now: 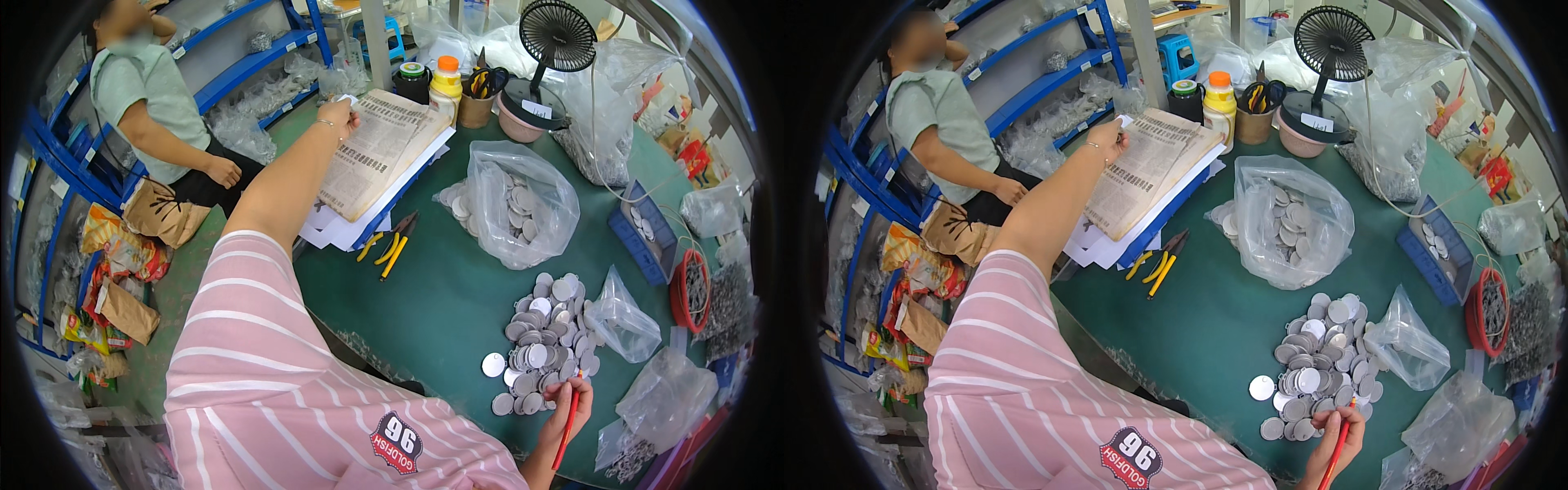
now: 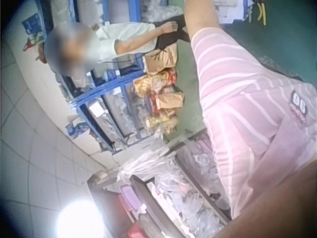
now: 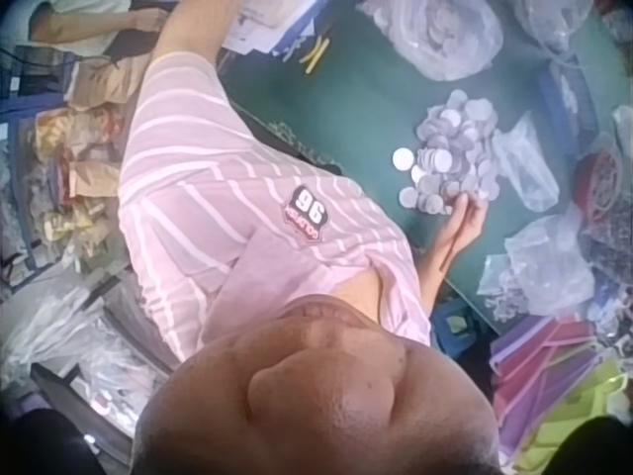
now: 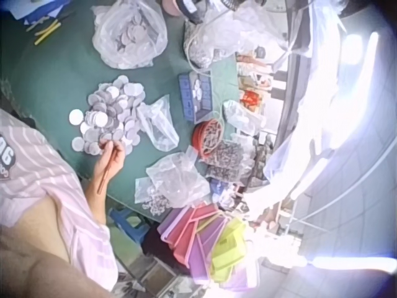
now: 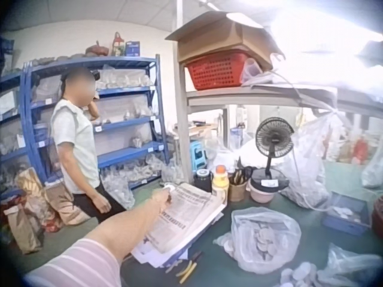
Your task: The person holds metal discs one by one, marking each with a red pen before returning them to a pile on the workstation.
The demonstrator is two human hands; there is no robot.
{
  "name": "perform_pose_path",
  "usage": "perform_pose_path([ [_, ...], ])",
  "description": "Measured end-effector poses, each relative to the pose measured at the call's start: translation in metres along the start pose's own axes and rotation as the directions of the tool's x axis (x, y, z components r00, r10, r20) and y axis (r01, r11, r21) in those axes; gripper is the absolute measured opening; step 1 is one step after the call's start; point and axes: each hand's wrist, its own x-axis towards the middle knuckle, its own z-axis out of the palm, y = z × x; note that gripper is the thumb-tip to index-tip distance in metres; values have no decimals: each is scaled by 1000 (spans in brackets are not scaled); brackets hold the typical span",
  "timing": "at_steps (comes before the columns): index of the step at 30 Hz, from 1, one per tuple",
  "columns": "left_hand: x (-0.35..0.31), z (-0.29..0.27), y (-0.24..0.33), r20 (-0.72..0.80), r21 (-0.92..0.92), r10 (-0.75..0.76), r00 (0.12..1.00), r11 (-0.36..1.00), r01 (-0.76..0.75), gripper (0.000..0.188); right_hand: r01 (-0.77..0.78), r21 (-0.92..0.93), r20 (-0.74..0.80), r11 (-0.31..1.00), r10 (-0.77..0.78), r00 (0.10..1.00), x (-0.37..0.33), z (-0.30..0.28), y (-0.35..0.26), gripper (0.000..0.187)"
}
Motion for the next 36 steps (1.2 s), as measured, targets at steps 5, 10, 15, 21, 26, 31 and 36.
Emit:
perform_pose_path([
  [5, 17, 4, -2, 82, 173, -27, 996, 985, 13, 16, -1, -22, -15, 1000, 0, 1000, -1, 2, 2, 13],
  [10, 8, 19, -19, 373, 915, 421, 827, -20, -403, 28, 10, -35, -36, 999, -11, 999, -3, -4, 0, 13],
  [15, 29, 12, -36, 534, 845, 356, 767, -199, -496, 28, -58, 100, 10, 993, 58, 998, 1, -4, 11, 7],
  [21, 74, -9, -39, 573, 768, 567, 591, -120, -629, 18, -22, 88, -1, 996, 22, 1000, 2, -16, 9, 9],
  [26, 83, -11, -5, 571, -48, -59, 819, 993, 105, 10, 105, -446, -240, 889, -232, 943, 31, -61, 32, 12],
  [31, -33, 6, 23, 798, -304, -53, 601, 825, 477, 13, -237, -721, -379, 652, -84, 922, 49, -108, 62, 27],
  [36, -128, 25, 18, 902, -268, -73, 426, 679, 684, 16, -258, -783, -315, 566, -4, 949, 49, -122, 71, 38],
])
